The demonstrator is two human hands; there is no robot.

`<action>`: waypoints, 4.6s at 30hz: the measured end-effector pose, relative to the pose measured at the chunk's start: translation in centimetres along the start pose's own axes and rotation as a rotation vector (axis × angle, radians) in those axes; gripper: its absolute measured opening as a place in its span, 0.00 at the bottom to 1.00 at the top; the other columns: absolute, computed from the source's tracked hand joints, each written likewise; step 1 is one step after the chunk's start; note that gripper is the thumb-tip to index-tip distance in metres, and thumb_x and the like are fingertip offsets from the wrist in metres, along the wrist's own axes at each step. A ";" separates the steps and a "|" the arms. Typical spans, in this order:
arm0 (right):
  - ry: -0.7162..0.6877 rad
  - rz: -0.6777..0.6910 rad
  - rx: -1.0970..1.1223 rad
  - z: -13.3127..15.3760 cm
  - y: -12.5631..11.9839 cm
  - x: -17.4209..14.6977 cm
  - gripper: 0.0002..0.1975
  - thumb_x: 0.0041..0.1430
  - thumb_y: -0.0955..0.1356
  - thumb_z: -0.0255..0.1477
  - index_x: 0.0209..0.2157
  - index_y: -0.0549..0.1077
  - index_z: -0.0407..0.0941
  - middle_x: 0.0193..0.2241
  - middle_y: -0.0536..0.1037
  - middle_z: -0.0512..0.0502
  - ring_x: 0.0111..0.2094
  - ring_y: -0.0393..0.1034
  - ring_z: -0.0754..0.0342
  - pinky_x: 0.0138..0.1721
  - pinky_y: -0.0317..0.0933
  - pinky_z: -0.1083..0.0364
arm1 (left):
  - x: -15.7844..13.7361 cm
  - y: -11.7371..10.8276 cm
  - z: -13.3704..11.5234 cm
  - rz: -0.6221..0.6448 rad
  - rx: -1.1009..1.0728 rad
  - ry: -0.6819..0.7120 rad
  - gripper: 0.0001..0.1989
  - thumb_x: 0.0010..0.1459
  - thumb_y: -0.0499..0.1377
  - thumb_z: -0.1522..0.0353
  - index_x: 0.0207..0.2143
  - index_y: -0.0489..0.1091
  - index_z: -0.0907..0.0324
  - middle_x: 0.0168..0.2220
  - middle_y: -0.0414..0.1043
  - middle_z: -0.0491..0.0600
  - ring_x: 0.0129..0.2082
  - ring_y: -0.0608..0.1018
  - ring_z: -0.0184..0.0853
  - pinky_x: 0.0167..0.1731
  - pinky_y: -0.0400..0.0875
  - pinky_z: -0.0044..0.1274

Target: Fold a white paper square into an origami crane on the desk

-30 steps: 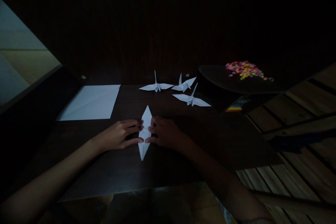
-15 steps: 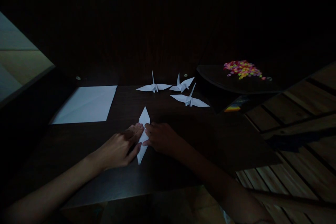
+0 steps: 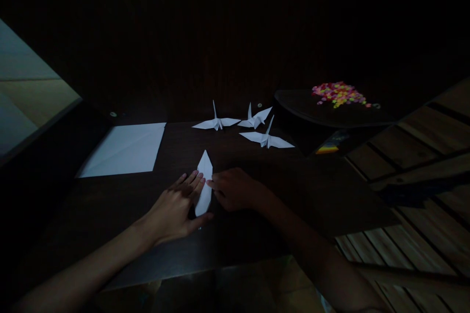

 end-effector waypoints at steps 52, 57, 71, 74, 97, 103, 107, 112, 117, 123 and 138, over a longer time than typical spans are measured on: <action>0.259 -0.441 1.276 -2.4 1.6 1.8 0.16 0.52 0.71 0.42 0.29 0.69 0.43 0.18 0.72 0.55 0.14 0.66 0.60 0.14 0.60 0.61 | 1.5 -0.5 3.4 -0.229 -1.579 -0.559 0.16 0.47 0.67 0.63 0.36 0.74 0.65 0.27 0.77 0.48 0.24 0.77 0.30 0.27 0.72 0.20; 0.240 -0.401 1.285 -1.9 1.3 1.5 0.16 0.51 0.72 0.40 0.31 0.69 0.42 0.16 0.71 0.56 0.13 0.64 0.61 0.12 0.58 0.63 | 1.6 -0.9 3.1 -0.215 -1.537 -0.498 0.14 0.47 0.67 0.61 0.27 0.73 0.64 0.20 0.73 0.44 0.21 0.74 0.28 0.25 0.71 0.20; 0.184 -0.391 1.458 -1.7 0.9 1.3 0.15 0.52 0.72 0.38 0.32 0.69 0.42 0.17 0.72 0.55 0.13 0.64 0.62 0.11 0.58 0.64 | 1.3 -1.1 3.3 -0.270 -1.556 -0.388 0.12 0.51 0.66 0.63 0.31 0.74 0.64 0.22 0.74 0.45 0.21 0.75 0.29 0.24 0.70 0.19; 0.170 -0.397 1.481 -1.6 0.8 1.3 0.15 0.52 0.72 0.38 0.29 0.69 0.42 0.17 0.71 0.55 0.13 0.63 0.62 0.11 0.58 0.63 | 1.3 -1.4 3.2 -0.289 -1.547 -0.381 0.12 0.50 0.67 0.63 0.26 0.74 0.64 0.21 0.74 0.46 0.21 0.75 0.29 0.23 0.70 0.19; 0.088 -0.513 1.387 -1.6 0.4 0.6 0.11 0.52 0.73 0.37 0.31 0.79 0.42 0.22 0.72 0.50 0.18 0.64 0.61 0.18 0.59 0.60 | 1.2 -1.6 3.7 -0.332 -1.479 -0.340 0.16 0.45 0.69 0.60 0.30 0.75 0.64 0.26 0.78 0.52 0.24 0.77 0.34 0.27 0.72 0.24; -0.074 -0.532 1.232 -1.3 -1.0 0.2 0.11 0.54 0.72 0.37 0.31 0.81 0.44 0.26 0.72 0.48 0.25 0.66 0.58 0.26 0.60 0.58 | 0.8 -2.0 3.6 -0.375 -1.363 -0.365 0.13 0.45 0.68 0.61 0.23 0.75 0.63 0.23 0.76 0.51 0.21 0.74 0.31 0.22 0.67 0.19; -0.098 -0.563 1.152 -1.4 -1.1 0.2 0.11 0.56 0.70 0.38 0.31 0.82 0.46 0.26 0.73 0.48 0.27 0.67 0.57 0.29 0.60 0.57 | 0.9 -2.3 3.6 -0.373 -1.344 -0.369 0.12 0.45 0.67 0.62 0.21 0.75 0.63 0.21 0.75 0.50 0.21 0.73 0.31 0.22 0.65 0.20; -0.099 -0.568 1.147 -1.6 -0.8 0.2 0.15 0.57 0.68 0.42 0.32 0.82 0.46 0.26 0.73 0.47 0.27 0.66 0.55 0.29 0.61 0.56 | 1.1 -1.9 3.5 -0.315 -1.499 -0.382 0.07 0.45 0.66 0.66 0.24 0.77 0.62 0.22 0.75 0.49 0.23 0.75 0.32 0.26 0.70 0.22; -0.068 -0.599 1.029 -1.4 -1.2 -0.2 0.14 0.57 0.69 0.40 0.33 0.81 0.45 0.26 0.74 0.46 0.27 0.67 0.55 0.29 0.60 0.56 | 1.0 -1.4 3.3 -0.272 -1.704 -0.381 0.09 0.45 0.61 0.68 0.27 0.78 0.66 0.29 0.76 0.54 0.30 0.76 0.37 0.30 0.73 0.25; -0.101 -0.681 0.870 -0.7 -1.6 -0.2 0.10 0.56 0.70 0.36 0.30 0.79 0.44 0.28 0.74 0.46 0.29 0.68 0.55 0.31 0.62 0.55 | 1.1 -1.7 3.2 -0.315 -1.632 -0.419 0.15 0.48 0.67 0.63 0.36 0.69 0.60 0.25 0.73 0.44 0.24 0.74 0.29 0.23 0.71 0.19; 0.152 -0.625 1.050 -1.3 -0.4 0.2 0.12 0.56 0.70 0.38 0.37 0.74 0.45 0.29 0.75 0.49 0.31 0.69 0.55 0.32 0.63 0.57 | 0.9 -2.4 3.1 -0.302 -1.234 -0.357 0.13 0.53 0.64 0.60 0.29 0.76 0.63 0.19 0.69 0.44 0.18 0.67 0.27 0.20 0.60 0.18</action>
Point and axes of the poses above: each hand's wrist, its own x-axis towards the middle knuckle, its own y-axis out of the palm, z = x × y, the point moved 5 cm from there along x, towards the middle knuckle
